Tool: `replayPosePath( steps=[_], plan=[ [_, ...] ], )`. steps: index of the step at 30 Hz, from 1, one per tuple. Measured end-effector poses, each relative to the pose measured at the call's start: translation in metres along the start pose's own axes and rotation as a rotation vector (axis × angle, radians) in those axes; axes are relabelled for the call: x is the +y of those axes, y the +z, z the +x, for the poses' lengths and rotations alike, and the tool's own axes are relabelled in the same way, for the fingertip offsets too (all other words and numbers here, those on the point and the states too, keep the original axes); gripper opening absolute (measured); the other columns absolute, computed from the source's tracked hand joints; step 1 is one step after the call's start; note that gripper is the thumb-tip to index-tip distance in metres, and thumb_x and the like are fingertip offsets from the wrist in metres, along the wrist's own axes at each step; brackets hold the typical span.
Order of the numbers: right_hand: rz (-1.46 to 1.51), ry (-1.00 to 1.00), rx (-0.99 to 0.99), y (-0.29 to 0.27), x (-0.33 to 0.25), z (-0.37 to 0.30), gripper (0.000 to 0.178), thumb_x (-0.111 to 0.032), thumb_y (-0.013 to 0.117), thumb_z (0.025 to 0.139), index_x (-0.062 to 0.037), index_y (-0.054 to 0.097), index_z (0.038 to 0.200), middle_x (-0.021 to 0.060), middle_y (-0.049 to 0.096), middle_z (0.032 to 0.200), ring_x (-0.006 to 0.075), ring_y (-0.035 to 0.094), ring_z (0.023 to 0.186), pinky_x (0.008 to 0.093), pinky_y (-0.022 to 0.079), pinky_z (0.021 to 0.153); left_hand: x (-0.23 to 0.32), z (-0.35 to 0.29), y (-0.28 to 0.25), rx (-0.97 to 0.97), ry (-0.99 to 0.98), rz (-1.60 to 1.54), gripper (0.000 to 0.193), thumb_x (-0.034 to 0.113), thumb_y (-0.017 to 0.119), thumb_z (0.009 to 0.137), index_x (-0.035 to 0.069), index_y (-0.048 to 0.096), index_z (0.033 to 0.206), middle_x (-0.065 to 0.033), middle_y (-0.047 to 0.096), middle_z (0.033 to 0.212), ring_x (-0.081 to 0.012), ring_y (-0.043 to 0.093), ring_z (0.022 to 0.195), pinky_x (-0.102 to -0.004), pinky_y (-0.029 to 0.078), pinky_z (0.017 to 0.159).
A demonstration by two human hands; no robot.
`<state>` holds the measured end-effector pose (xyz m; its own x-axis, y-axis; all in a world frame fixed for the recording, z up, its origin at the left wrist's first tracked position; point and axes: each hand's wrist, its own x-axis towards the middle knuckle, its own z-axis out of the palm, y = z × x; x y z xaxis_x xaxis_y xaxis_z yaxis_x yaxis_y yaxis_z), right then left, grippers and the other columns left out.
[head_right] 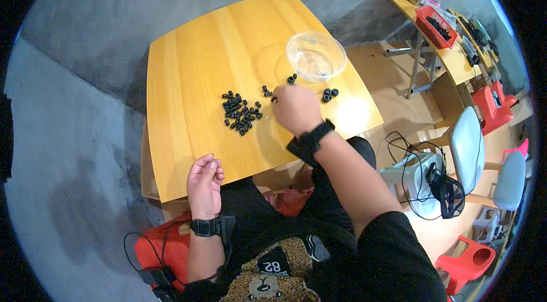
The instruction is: Sorting and inspecting small black plastic components.
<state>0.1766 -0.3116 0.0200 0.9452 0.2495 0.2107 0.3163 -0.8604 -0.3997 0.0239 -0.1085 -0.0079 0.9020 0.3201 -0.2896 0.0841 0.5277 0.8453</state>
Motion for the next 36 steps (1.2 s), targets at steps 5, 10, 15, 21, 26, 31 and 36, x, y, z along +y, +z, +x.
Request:
replayPosePath(
  steps=[5, 10, 15, 21, 26, 31, 36],
  plan=[
    [0.854, -0.146, -0.379, -0.018, -0.028, -0.064, 0.018, -0.012, 0.064, 0.073, -0.0052, 0.066, 0.09, 0.0096, 0.059, 0.061, 0.0144, 0.057, 0.053, 0.0271, 0.045, 0.051, 0.003, -0.014, 0.019, -0.11, -0.022, 0.124, 0.02, 0.007, 0.057, 0.086, 0.001, 0.053, 0.105, -0.0075, 0.06, 0.09, -0.0117, 0.057, 0.071, -0.0223, 0.048, 0.064],
    [0.871, -0.17, -0.278, -0.016, -0.036, -0.096, 0.021, -0.014, 0.063, 0.074, -0.0056, 0.066, 0.093, 0.0134, 0.062, 0.069, 0.0236, 0.06, 0.057, 0.0317, 0.047, 0.054, -0.004, -0.021, 0.04, -0.272, -0.188, 0.087, 0.022, 0.007, 0.057, 0.086, 0.0, 0.054, 0.106, -0.0079, 0.062, 0.093, -0.013, 0.06, 0.074, -0.0243, 0.051, 0.064],
    [0.586, -0.206, -0.195, -0.021, -0.025, -0.094, 0.023, -0.018, 0.061, 0.074, -0.0054, 0.066, 0.093, 0.016, 0.063, 0.072, 0.0295, 0.062, 0.066, 0.0369, 0.049, 0.062, -0.012, -0.021, 0.036, -0.208, -0.21, 0.065, 0.017, 0.004, 0.055, 0.086, 0.0, 0.055, 0.103, -0.008, 0.062, 0.089, -0.0123, 0.059, 0.072, -0.022, 0.049, 0.063],
    [0.246, 0.082, 0.054, -0.022, 0.032, -0.037, 0.017, -0.016, 0.059, 0.073, -0.0064, 0.067, 0.083, 0.0154, 0.063, 0.073, 0.0311, 0.061, 0.069, 0.0397, 0.049, 0.064, -0.013, -0.004, 0.024, -0.105, -0.111, -0.019, 0.016, 0.006, 0.055, 0.086, 0.002, 0.056, 0.102, -0.0098, 0.062, 0.088, -0.0115, 0.057, 0.071, -0.0214, 0.049, 0.064],
    [-0.027, 0.138, 0.036, -0.012, 0.024, -0.013, 0.012, -0.009, 0.054, 0.069, -0.0064, 0.065, 0.072, 0.0148, 0.062, 0.069, 0.0315, 0.062, 0.069, 0.0395, 0.049, 0.061, -0.015, -0.005, 0.019, -0.107, -0.12, -0.019, 0.018, 0.008, 0.056, 0.086, 0.003, 0.055, 0.103, -0.01, 0.062, 0.088, -0.0118, 0.057, 0.071, -0.0225, 0.049, 0.062],
    [-0.194, 0.226, -0.037, -0.006, 0.013, 0.004, 0.014, -0.007, 0.053, 0.073, -0.0051, 0.066, 0.075, 0.0135, 0.065, 0.075, 0.0289, 0.064, 0.073, 0.0377, 0.05, 0.061, -0.015, -0.005, 0.02, -0.121, -0.128, -0.018, 0.019, 0.009, 0.055, 0.087, 0.003, 0.054, 0.104, -0.0094, 0.061, 0.089, -0.0119, 0.058, 0.071, -0.0237, 0.05, 0.062],
    [-0.191, 0.234, -0.069, 0.001, 0.012, 0.009, 0.015, -0.006, 0.052, 0.075, -0.0033, 0.066, 0.076, 0.0146, 0.065, 0.078, 0.0293, 0.064, 0.077, 0.0386, 0.051, 0.064, -0.012, -0.006, 0.018, -0.121, -0.132, -0.032, 0.019, 0.008, 0.055, 0.087, 0.003, 0.054, 0.105, -0.0098, 0.061, 0.09, -0.0125, 0.059, 0.073, -0.0244, 0.051, 0.063]
  ],
)
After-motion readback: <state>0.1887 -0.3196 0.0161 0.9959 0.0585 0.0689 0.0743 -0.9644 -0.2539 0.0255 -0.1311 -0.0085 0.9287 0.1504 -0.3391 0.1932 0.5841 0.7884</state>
